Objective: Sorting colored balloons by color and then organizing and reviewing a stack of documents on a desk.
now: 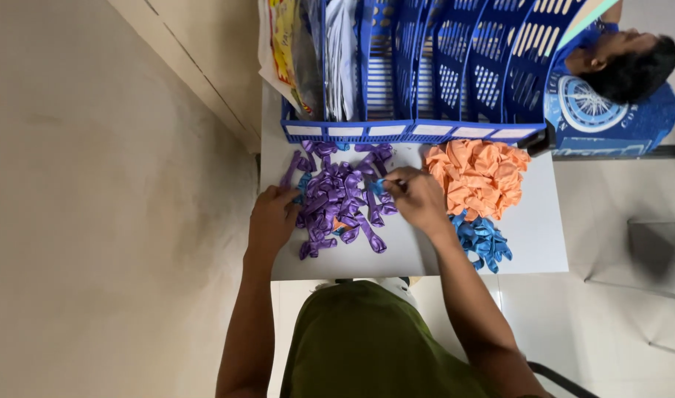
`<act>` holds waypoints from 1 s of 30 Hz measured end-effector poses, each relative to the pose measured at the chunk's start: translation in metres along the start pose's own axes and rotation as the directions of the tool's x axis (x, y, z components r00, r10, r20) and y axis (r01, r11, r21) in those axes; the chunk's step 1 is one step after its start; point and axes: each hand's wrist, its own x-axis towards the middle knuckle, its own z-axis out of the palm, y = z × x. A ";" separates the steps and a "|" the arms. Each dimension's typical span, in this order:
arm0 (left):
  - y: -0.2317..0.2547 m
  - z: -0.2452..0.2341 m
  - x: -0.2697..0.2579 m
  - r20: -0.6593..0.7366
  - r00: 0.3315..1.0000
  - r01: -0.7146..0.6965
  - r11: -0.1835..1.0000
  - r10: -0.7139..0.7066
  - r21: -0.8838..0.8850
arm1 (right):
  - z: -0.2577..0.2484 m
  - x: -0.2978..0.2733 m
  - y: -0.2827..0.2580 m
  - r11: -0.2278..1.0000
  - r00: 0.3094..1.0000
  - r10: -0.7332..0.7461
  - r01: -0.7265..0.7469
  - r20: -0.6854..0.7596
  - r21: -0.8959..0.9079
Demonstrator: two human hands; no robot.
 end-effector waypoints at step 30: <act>0.195 0.130 0.003 0.226 0.858 -0.208 0.714 0.461 -0.668 | -0.124 -0.103 0.084 0.940 0.972 0.228 -0.234 0.053 0.247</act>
